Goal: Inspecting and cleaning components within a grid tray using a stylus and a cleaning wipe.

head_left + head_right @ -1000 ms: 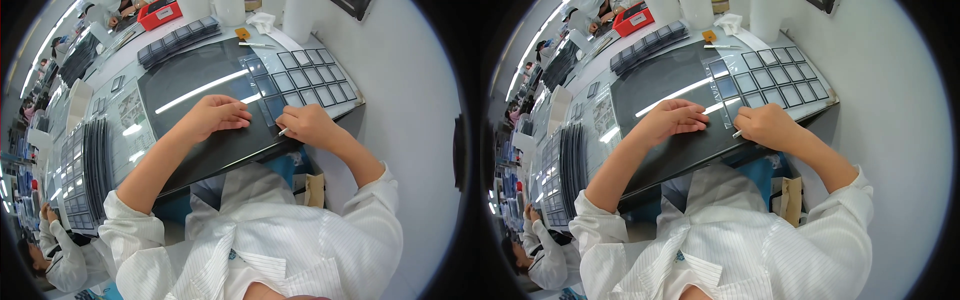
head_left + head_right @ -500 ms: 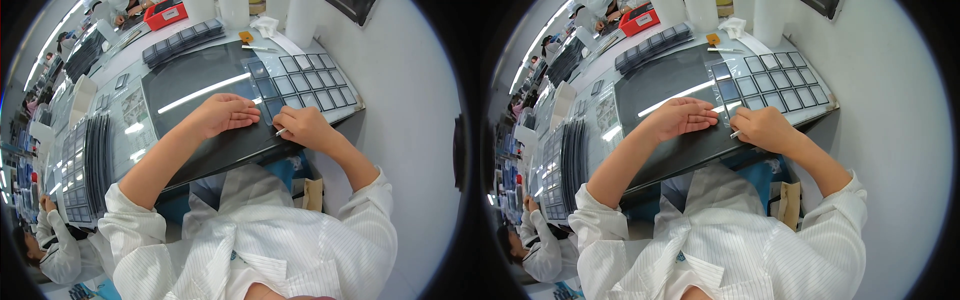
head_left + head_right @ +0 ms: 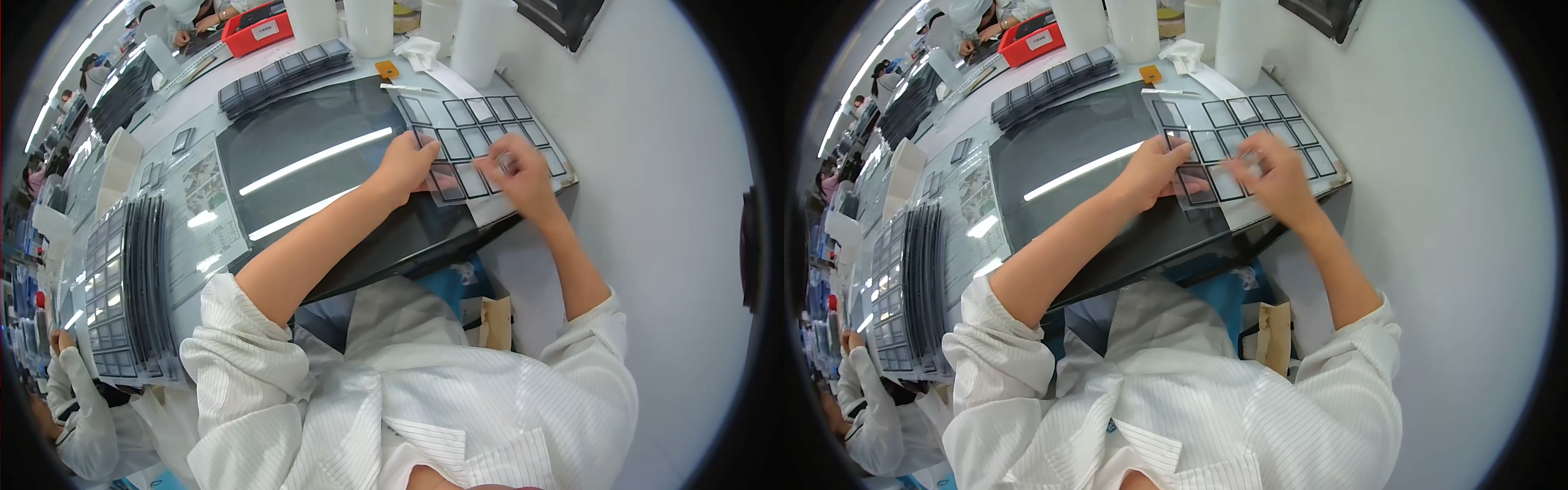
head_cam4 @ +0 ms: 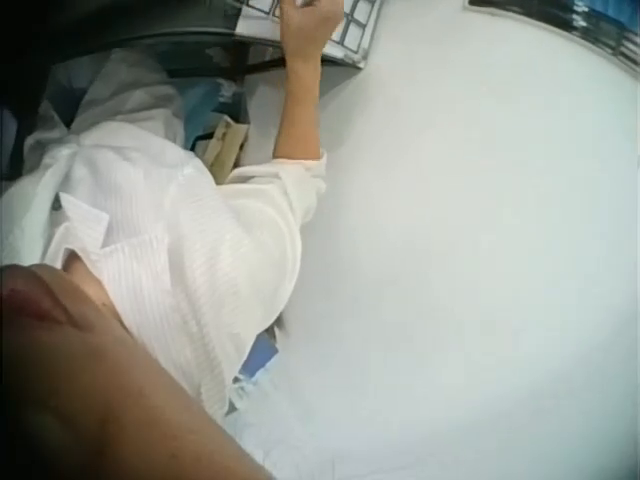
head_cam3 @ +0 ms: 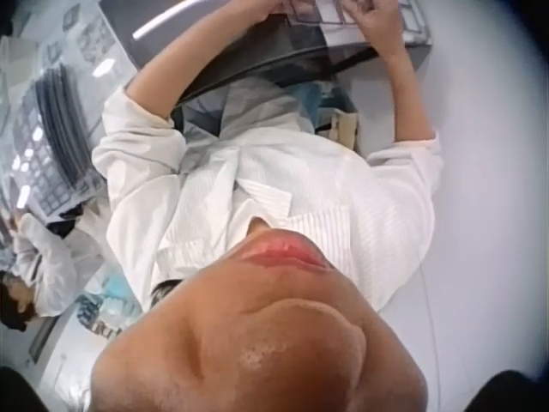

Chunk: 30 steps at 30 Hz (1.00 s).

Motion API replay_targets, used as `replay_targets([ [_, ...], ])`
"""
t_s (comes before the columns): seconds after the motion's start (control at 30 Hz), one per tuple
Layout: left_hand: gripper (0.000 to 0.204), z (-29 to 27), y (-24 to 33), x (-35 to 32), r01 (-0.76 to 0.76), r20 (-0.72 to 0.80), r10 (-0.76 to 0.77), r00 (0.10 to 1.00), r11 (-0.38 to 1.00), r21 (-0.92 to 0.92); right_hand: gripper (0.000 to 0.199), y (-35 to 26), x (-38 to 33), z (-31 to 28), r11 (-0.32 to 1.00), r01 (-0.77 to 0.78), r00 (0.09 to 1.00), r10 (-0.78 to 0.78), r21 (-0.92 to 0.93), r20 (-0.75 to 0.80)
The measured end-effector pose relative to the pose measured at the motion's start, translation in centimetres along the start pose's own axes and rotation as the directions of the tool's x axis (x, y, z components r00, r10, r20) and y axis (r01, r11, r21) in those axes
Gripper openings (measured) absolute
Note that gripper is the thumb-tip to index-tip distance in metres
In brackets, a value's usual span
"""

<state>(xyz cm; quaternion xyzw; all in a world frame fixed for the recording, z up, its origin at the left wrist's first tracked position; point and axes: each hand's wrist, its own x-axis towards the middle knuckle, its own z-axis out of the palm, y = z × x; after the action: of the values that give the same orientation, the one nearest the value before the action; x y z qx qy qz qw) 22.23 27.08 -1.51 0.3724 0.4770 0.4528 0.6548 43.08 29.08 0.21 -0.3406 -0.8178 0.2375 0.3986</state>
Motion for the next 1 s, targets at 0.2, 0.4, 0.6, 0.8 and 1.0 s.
replay_targets([
  [0.2,0.021,0.1,-1.4,-2.0,-0.262,0.093,0.256,0.962,0.963,0.065,0.037,11.0,1.7,-5.8,0.971,-0.157,0.834,0.032,-0.183,-0.551],
  [0.4,0.022,-3.3,-0.3,-6.3,-0.256,0.049,0.255,0.966,0.967,0.012,0.037,8.3,2.9,-6.6,0.806,-0.555,0.786,0.589,0.206,-0.187],
  [0.6,0.031,-9.4,1.7,-18.3,-0.116,-0.164,0.147,0.976,0.977,0.181,0.02,0.1,1.6,-1.9,0.865,-0.442,0.894,0.404,0.238,0.194],
  [0.8,0.037,-13.0,-4.5,-30.0,-0.099,-0.546,0.159,0.823,0.986,0.137,0.022,-5.6,1.6,6.4,0.948,-0.281,0.807,0.151,0.146,0.571],
  [1.0,0.045,-9.7,-8.2,-33.2,-0.221,-0.715,0.224,0.662,0.97,0.1,0.017,-6.2,1.5,8.5,0.972,-0.224,0.795,0.138,0.074,0.591],
])
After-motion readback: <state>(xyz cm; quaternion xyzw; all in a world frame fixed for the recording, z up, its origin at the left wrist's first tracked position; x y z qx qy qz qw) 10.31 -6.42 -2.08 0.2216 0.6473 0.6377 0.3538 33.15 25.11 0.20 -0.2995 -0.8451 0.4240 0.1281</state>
